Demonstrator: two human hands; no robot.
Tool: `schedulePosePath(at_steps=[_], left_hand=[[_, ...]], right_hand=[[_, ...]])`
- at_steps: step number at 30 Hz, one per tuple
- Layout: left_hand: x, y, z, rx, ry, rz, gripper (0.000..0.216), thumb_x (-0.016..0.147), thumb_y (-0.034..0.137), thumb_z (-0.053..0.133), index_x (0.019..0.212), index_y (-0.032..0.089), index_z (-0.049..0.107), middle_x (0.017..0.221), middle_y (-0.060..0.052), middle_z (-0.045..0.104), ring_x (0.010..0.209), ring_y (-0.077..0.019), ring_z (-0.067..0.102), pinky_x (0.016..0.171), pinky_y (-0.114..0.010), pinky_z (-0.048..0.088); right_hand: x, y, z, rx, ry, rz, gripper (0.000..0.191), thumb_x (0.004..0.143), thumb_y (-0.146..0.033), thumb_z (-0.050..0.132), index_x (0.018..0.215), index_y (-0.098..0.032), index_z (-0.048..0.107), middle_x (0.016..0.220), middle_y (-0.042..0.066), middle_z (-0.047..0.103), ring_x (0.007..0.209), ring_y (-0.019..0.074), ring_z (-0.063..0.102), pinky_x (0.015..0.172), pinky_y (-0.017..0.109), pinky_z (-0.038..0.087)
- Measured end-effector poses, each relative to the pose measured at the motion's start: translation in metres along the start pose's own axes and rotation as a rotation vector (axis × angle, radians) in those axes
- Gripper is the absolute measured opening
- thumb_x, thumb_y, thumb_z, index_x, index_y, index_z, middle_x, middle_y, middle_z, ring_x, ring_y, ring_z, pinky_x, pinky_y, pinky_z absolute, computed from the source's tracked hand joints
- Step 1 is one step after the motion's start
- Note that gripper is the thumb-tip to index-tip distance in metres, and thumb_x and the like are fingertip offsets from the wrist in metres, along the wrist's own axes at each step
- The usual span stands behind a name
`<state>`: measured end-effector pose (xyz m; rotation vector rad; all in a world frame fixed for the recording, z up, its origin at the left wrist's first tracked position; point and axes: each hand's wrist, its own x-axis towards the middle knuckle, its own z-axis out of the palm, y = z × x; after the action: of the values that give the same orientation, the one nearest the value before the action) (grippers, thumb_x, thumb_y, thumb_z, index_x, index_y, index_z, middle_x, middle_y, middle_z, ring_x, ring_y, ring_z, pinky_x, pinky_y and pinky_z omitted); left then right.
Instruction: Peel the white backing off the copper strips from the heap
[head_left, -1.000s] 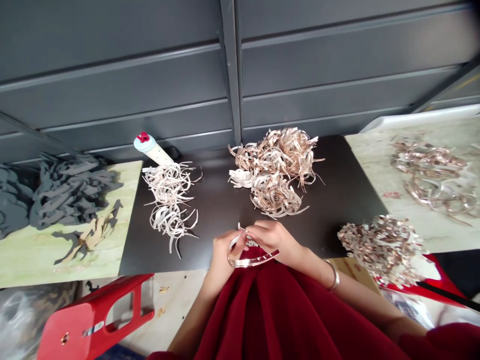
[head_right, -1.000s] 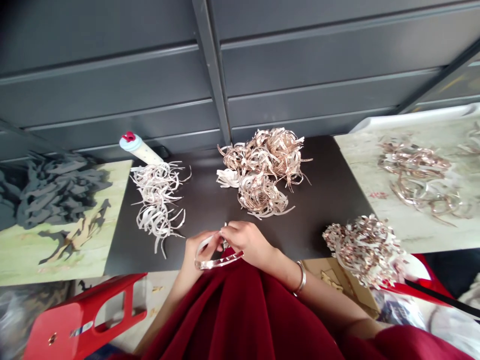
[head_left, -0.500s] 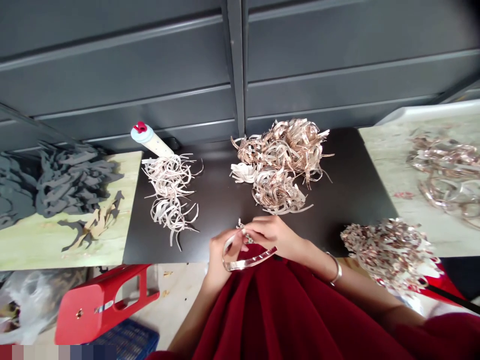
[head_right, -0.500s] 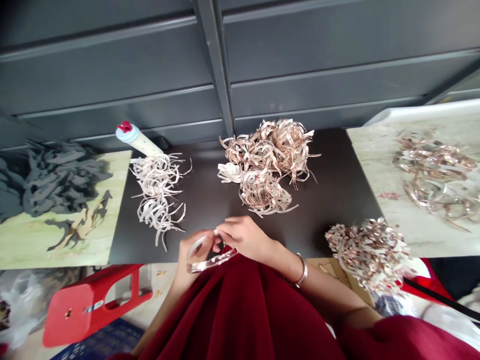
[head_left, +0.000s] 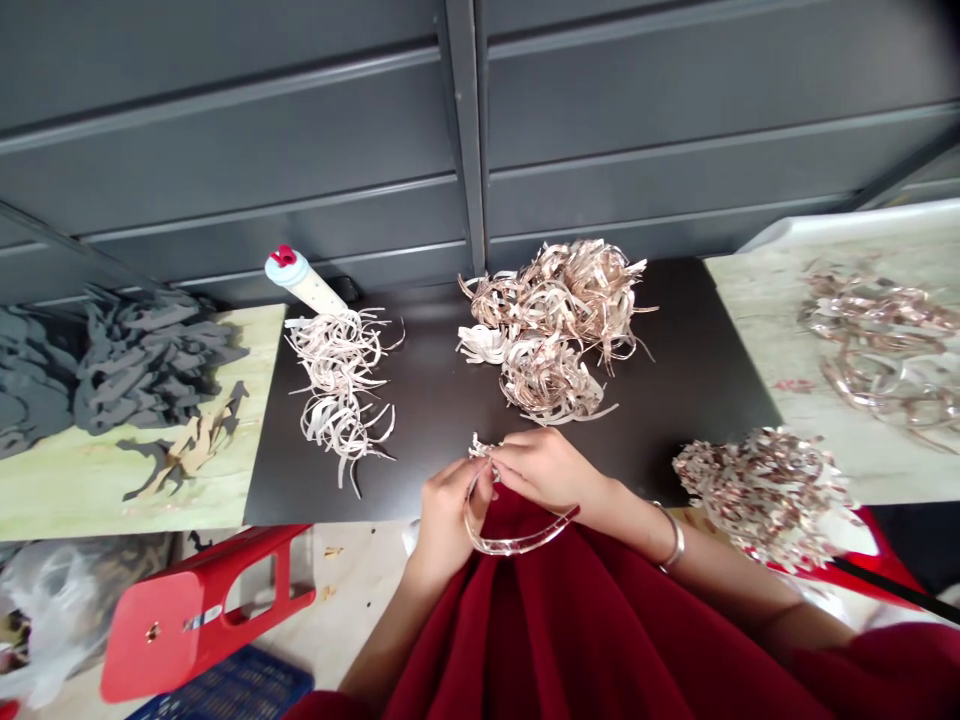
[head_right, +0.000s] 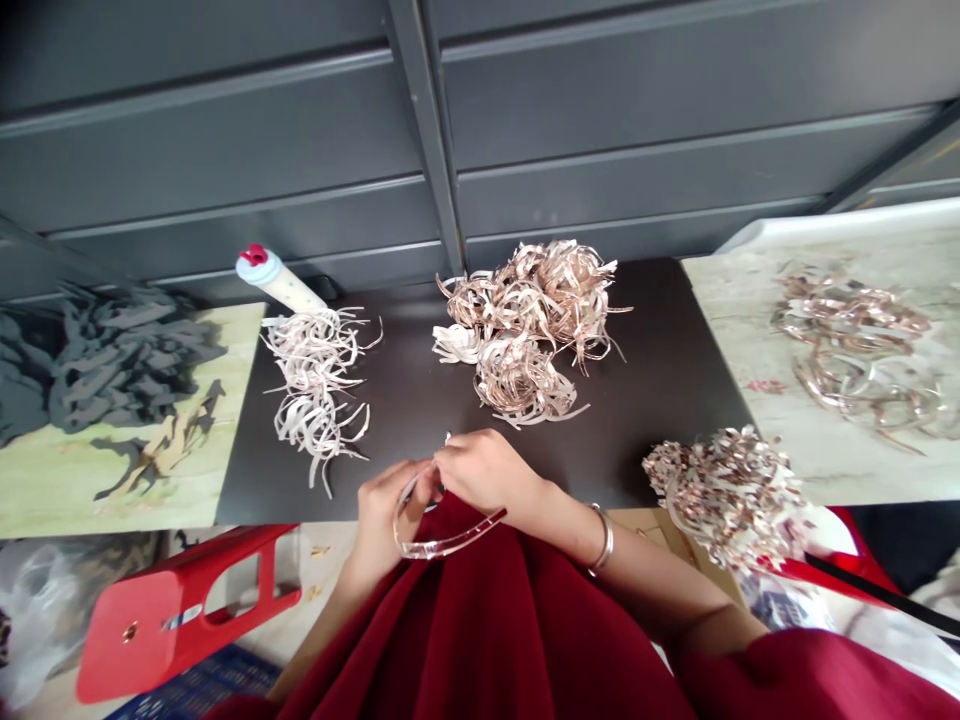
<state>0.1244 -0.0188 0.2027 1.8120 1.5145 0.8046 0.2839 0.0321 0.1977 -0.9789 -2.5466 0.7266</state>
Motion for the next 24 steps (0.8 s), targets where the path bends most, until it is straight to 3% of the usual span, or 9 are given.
schedulePosePath(at_steps=[10,19,24], left_hand=[[-0.007,0.002,0.001,-0.107,0.006,-0.094,0.031,0.092,0.031,0.045,0.078,0.018,0.07,0.058,-0.001,0.065,0.058,-0.014,0.06,0.06,-0.023,0.042],[-0.013,0.008,-0.001,-0.039,0.035,0.025,0.029,0.091,0.026,0.045,0.075,0.018,0.068,0.065,-0.003,0.065,0.056,-0.0126,0.056,0.057,-0.022,0.041],[-0.015,0.009,-0.001,-0.12,0.022,-0.074,0.033,0.092,0.03,0.045,0.071,0.018,0.067,0.059,-0.001,0.064,0.056,-0.013,0.057,0.059,-0.023,0.041]], right_hand=[[-0.008,0.001,-0.012,0.217,0.047,-0.007,0.033,0.095,-0.02,0.042,0.07,-0.016,0.064,0.061,0.0,0.054,0.055,0.0099,0.048,0.054,0.022,0.031],[-0.009,-0.011,-0.002,-0.022,0.053,-0.014,0.026,0.087,-0.012,0.046,0.064,-0.015,0.058,0.057,0.0,0.052,0.05,0.0096,0.042,0.052,0.024,0.028],[-0.008,-0.011,0.0,0.021,0.137,0.028,0.027,0.083,-0.011,0.047,0.059,-0.016,0.059,0.055,-0.001,0.052,0.049,0.0091,0.04,0.051,0.024,0.027]])
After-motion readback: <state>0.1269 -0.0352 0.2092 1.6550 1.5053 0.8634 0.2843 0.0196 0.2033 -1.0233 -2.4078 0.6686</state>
